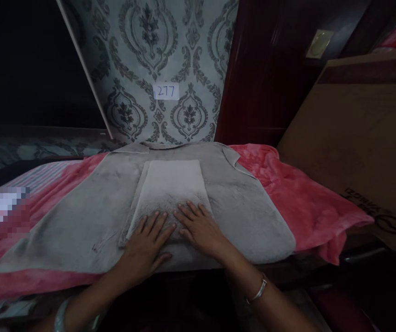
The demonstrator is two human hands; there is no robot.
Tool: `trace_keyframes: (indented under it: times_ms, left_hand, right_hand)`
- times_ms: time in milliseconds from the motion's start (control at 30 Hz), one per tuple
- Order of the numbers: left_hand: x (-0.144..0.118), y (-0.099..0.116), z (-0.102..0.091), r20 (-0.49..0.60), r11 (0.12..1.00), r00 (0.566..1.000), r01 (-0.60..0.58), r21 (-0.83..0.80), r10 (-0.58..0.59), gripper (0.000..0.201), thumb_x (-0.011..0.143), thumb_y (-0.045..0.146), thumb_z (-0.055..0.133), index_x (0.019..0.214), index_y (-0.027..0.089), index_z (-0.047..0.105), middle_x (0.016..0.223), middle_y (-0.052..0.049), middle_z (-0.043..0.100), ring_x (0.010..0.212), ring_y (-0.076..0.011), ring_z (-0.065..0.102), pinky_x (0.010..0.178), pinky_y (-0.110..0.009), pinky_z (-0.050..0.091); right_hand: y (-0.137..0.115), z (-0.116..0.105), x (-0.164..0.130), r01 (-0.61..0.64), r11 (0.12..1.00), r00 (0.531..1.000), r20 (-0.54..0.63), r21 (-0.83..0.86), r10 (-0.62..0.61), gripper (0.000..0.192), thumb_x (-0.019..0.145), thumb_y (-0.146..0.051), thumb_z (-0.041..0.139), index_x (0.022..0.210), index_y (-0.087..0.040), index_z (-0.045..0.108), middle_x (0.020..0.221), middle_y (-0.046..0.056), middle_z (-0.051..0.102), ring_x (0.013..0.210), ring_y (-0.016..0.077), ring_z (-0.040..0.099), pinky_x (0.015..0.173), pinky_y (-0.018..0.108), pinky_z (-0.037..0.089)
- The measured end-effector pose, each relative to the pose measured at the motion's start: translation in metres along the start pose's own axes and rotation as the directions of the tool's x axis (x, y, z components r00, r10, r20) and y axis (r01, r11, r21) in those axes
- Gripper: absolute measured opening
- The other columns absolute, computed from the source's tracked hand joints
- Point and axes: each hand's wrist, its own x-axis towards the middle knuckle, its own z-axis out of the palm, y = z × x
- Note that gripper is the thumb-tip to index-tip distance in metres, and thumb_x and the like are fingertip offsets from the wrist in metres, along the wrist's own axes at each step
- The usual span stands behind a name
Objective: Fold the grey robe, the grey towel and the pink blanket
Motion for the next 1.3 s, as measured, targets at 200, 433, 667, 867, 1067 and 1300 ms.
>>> trace_keyframes:
  times_ms: [200,433,667,867,1067,1300]
  left_hand:
    - [0.013,0.008,-0.004,-0.069,0.997,0.998,-0.004,-0.08,-0.001,0.051,0.091,0.036,0.059,0.14,0.023,0.055,0.15,-0.014,0.05,0.138,-0.0336,0.044,0.111,-0.054,0.036]
    - [0.012,0.018,0.002,-0.149,0.998,0.989,-0.023,-0.058,0.014,0.044,0.093,0.029,0.058,0.137,0.031,0.058,0.149,-0.011,0.052,0.137,-0.035,0.045,0.108,-0.056,0.037]
    - [0.036,0.046,0.009,-0.184,0.996,0.982,-0.057,-0.062,0.045,0.046,0.094,0.037,0.051,0.136,0.017,0.056,0.142,-0.014,0.057,0.132,-0.0309,0.05,0.109,-0.049,0.037]
    - [0.029,0.065,0.038,-0.224,0.998,0.974,-0.011,0.063,0.025,0.052,0.085,0.028,0.059,0.136,0.018,0.056,0.147,-0.014,0.052,0.138,-0.0384,0.041,0.115,-0.056,0.021]
    - [0.026,0.059,0.049,-0.322,0.999,0.946,-0.019,0.045,0.032,0.048,0.085,0.034,0.06,0.13,0.019,0.062,0.142,-0.013,0.057,0.146,-0.0377,0.029,0.12,-0.054,0.011]
    - [0.026,0.062,0.04,-0.306,0.998,0.952,-0.01,0.057,0.027,0.052,0.087,0.04,0.058,0.136,0.021,0.058,0.148,-0.01,0.053,0.141,-0.034,0.037,0.119,-0.05,0.015]
  right_hand:
    - [0.009,-0.011,-0.009,0.045,0.998,0.998,0.031,0.037,-0.046,0.051,0.102,-0.035,0.047,0.152,-0.027,0.042,0.16,0.005,0.034,0.151,0.0236,0.021,0.122,0.051,0.023]
    - [0.089,-0.028,-0.01,-0.5,0.86,0.856,-0.211,-0.106,0.472,0.052,0.102,-0.04,0.042,0.151,-0.021,0.045,0.159,0.015,0.033,0.149,0.0375,0.021,0.114,0.066,0.028]
    - [0.051,-0.028,0.041,0.086,0.994,0.994,-0.072,0.071,-0.081,0.047,0.105,-0.034,0.036,0.15,-0.03,0.044,0.159,0.005,0.035,0.15,0.0241,0.023,0.12,0.051,0.025]
    - [0.066,-0.022,0.084,0.131,0.991,0.986,0.105,-0.011,-0.13,0.057,0.103,-0.051,0.041,0.156,-0.034,0.03,0.165,0.002,0.019,0.153,0.026,0.009,0.122,0.056,0.013]
    - [0.113,-0.022,0.138,-0.09,0.995,0.991,0.093,-0.04,0.093,0.061,0.103,-0.055,0.036,0.158,-0.031,0.027,0.166,0.004,0.017,0.152,0.0293,0.012,0.121,0.055,0.016]
    - [0.113,-0.031,0.159,-0.298,0.954,0.945,0.132,-0.038,0.3,0.058,0.105,-0.052,0.029,0.159,-0.031,0.024,0.167,0.004,0.013,0.153,0.0289,0.008,0.118,0.058,0.02]
